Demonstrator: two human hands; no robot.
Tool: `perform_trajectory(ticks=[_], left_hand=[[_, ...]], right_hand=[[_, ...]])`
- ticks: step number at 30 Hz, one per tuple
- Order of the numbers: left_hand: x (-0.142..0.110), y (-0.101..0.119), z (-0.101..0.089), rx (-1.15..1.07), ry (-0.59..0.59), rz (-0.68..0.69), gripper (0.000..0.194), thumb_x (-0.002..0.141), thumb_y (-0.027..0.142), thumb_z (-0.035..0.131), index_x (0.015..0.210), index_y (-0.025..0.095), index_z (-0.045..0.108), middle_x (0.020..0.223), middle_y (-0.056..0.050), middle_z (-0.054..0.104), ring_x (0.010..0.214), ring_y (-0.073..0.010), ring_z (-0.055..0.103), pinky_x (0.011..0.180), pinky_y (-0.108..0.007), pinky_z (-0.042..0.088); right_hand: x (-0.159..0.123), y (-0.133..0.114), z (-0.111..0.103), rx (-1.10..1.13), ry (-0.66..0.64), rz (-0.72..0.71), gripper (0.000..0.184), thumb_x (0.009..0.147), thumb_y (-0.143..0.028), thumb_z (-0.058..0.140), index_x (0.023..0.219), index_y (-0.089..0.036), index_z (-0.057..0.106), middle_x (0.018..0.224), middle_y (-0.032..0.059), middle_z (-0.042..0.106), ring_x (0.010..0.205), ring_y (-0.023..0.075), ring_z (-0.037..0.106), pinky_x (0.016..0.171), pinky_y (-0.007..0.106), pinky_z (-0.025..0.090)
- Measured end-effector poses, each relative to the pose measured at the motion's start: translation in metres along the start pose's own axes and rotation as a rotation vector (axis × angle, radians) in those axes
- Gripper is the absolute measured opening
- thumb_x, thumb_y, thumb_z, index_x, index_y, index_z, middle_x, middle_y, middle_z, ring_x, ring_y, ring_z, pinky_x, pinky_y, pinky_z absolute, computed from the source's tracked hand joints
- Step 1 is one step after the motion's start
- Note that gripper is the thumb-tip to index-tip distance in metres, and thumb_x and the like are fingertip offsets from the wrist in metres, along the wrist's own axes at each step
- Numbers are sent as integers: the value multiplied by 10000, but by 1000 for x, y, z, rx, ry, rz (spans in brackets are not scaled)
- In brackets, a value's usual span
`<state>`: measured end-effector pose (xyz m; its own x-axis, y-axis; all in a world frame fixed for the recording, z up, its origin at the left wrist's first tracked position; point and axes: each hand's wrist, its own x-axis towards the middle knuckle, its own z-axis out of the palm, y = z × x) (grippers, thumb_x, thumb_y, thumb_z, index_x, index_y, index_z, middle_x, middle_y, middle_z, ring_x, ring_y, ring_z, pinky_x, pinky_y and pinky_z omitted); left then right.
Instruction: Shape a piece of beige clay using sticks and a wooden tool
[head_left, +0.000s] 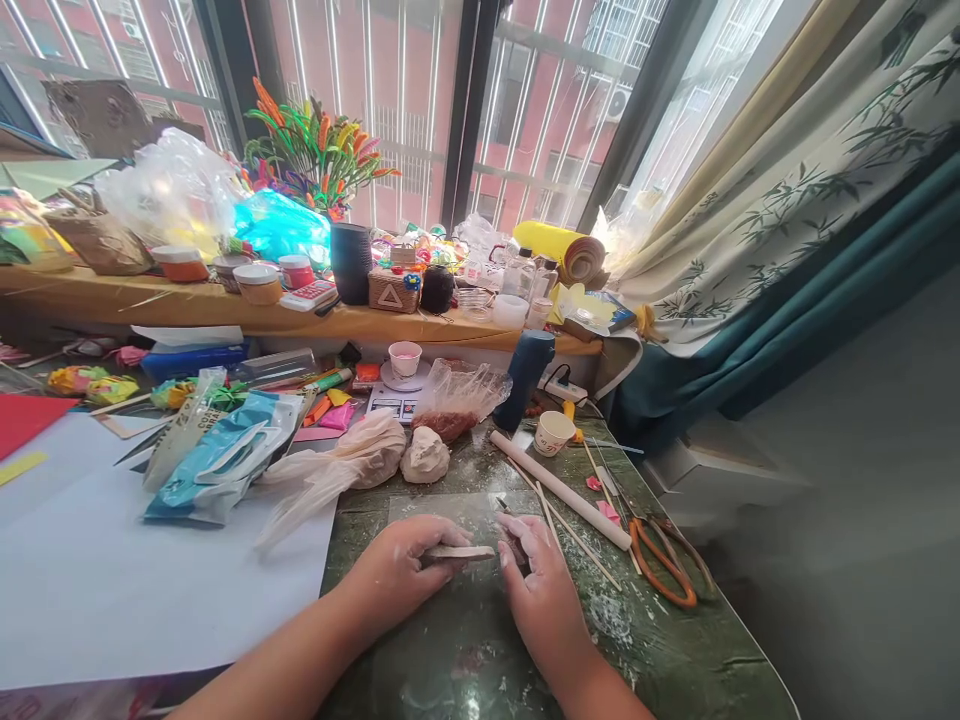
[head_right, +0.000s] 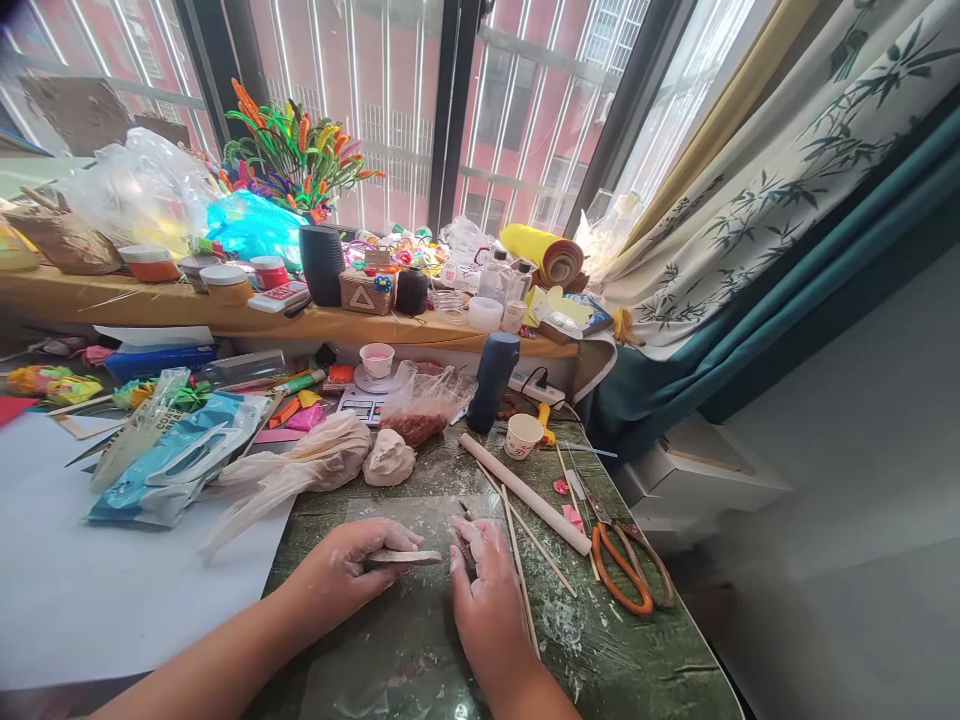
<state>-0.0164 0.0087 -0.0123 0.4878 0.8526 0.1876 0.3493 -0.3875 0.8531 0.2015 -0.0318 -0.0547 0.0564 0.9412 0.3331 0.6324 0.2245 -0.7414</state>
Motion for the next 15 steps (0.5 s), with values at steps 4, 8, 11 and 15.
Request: perform_trajectory(ticks=[4, 8, 11, 15], left_hand=[[-2, 0, -1, -50, 91, 174, 114, 854, 174, 696, 909, 245, 766, 1055, -46, 798, 987, -214, 739, 880, -308, 544], [-4, 0, -4, 47, 151, 318, 142, 889, 166, 683, 956, 262, 762, 1079, -65, 786, 985, -220, 726, 884, -337, 542], [-4, 2, -7, 162, 108, 374, 146, 928, 201, 671, 987, 292, 768, 1058, -63, 787, 1019, -245, 697, 940, -383, 514], [-6, 5, -6, 205, 36, 268, 176, 903, 250, 716, 1055, 324, 765, 1215, -68, 737, 1135, -283, 652, 1025, -423, 478]], right_hand=[[-2, 1, -3, 35, 22, -60, 318, 996, -332, 538, 1292, -287, 645, 1296, 97, 628, 1254, 299, 586, 1100, 523, 471], [-7, -11, -4, 358, -15, -17, 417, 1012, -397, 534, 1409, -269, 546, 1410, 129, 583, 1318, 301, 566, 1110, 512, 474], [-8, -30, 0, 693, -192, 68, 630, 951, -502, 633, 1504, -268, 440, 1425, 148, 600, 1305, 315, 600, 1040, 477, 543], [-6, -47, 7, 809, -215, 134, 529, 872, -401, 753, 1363, -271, 604, 1353, 129, 673, 1270, 327, 633, 1070, 516, 512]])
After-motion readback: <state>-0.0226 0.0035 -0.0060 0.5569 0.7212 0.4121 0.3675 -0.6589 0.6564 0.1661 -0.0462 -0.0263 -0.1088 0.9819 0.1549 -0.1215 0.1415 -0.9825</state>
